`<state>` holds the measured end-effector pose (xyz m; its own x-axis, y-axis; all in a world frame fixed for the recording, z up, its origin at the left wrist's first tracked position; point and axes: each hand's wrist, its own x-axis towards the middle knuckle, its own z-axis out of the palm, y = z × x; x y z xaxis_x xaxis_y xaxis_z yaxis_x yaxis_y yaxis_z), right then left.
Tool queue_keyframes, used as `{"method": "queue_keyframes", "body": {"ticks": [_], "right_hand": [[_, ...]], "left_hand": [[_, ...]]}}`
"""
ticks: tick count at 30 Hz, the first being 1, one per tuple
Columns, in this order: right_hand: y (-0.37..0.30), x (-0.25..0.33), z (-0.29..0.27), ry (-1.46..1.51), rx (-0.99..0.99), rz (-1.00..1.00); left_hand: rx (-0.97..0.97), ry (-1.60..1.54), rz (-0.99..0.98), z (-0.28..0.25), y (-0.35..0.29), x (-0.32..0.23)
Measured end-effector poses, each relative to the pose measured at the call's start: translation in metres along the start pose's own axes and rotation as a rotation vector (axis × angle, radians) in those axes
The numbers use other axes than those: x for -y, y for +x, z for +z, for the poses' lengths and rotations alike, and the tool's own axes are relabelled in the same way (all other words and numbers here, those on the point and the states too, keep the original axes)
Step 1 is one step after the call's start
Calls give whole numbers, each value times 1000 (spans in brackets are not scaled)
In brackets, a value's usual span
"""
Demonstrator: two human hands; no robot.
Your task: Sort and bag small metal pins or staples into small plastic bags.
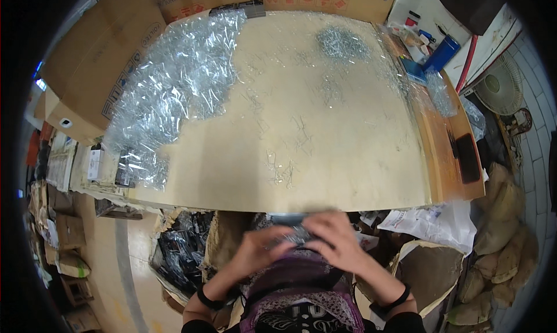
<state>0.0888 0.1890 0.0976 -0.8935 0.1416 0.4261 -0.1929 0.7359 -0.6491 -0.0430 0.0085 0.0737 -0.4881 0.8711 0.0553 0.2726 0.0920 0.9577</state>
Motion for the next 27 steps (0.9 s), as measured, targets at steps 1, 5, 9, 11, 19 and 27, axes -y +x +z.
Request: {"method": "queue_keyframes", "body": {"ticks": [1,5,9,11,19,27], "right_hand": [[21,-4,-6,-48,-62,8],[98,-47,13,-252,132,-76],[191,-114,51,-528,251,-227],[239,-150,61,-569,201,-227],[303,-205,6,-834,97,397],[161,-143,-35,-772,239,258]], "left_hand": [[-103,-51,-23,-19,11,-6],[-510,92,45,-93,43,7],[-724,-120,-3,-134,58,24],[-757,-151,18,-143,63,31],[-737,145,-114,-144,52,30],[-1088,674,-101,-185,38,54]]}}
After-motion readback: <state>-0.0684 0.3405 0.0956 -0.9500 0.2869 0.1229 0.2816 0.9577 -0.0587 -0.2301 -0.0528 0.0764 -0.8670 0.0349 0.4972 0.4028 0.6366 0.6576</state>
